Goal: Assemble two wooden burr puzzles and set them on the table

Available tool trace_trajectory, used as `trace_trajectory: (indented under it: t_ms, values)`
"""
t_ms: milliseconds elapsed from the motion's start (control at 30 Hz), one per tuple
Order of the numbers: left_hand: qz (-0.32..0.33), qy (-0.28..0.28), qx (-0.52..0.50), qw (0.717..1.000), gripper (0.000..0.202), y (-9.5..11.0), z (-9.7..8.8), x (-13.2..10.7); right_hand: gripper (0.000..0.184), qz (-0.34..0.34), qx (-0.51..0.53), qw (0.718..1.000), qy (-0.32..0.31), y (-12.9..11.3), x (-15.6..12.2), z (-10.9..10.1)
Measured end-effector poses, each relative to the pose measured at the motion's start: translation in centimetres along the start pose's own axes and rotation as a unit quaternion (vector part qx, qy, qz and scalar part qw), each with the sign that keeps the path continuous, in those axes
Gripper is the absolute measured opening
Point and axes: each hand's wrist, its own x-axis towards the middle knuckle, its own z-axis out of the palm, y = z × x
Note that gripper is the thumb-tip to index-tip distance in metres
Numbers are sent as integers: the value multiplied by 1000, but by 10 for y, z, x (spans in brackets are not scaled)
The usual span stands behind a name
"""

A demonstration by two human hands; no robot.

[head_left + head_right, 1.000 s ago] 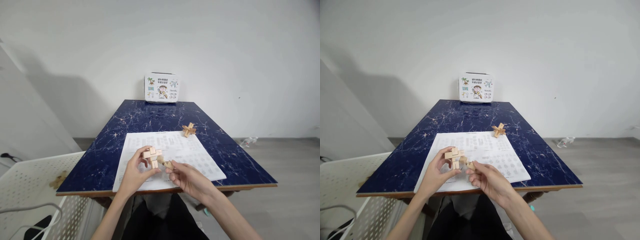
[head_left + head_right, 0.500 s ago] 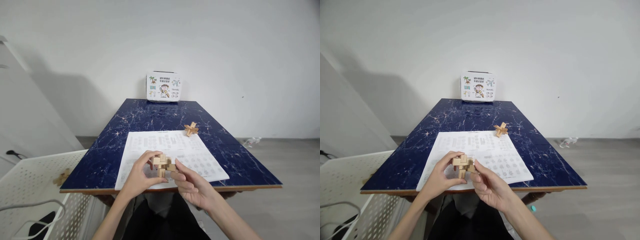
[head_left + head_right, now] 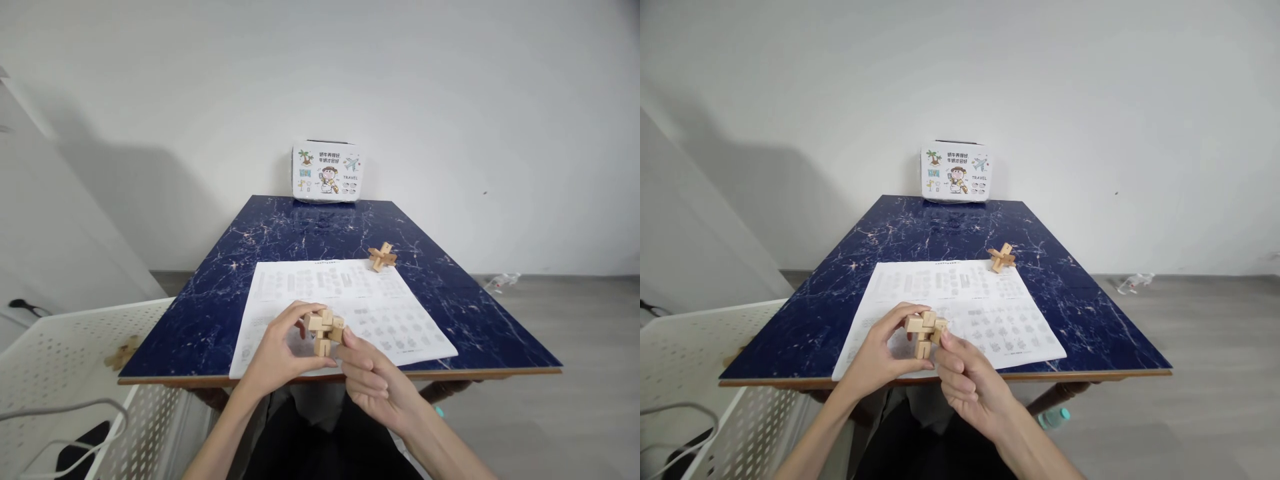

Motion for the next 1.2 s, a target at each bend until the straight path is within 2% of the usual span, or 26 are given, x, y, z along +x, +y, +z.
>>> trace_trajectory:
  t_ms: [200,367,500,633,767,933,1067,1200]
  values:
    - [-35,18,2,999,71,1,-2,1,53,-30,-18,999,21,8,5,3]
    - [-62,20,14,998,68,2,-2,1,28,-81,-124,987,67,12,3,4]
    - [-59,11,11,998,69,1,-2,0,30,-80,-152,983,69,9,2,6]
    - [-57,6,16,998,69,2,-2,-1,41,-77,-135,986,62,10,1,6]
    - [-54,5,39,998,70,5,-2,-1,33,-106,-194,970,102,14,-2,5]
    - [-50,-9,45,998,69,4,-1,-1,36,-84,-242,961,107,13,-7,3]
    - [-68,-20,13,997,70,2,1,-3,37,-106,-264,952,113,14,-4,2]
    - [-93,-56,-107,988,58,5,2,-1,37,-107,-272,949,117,16,0,4]
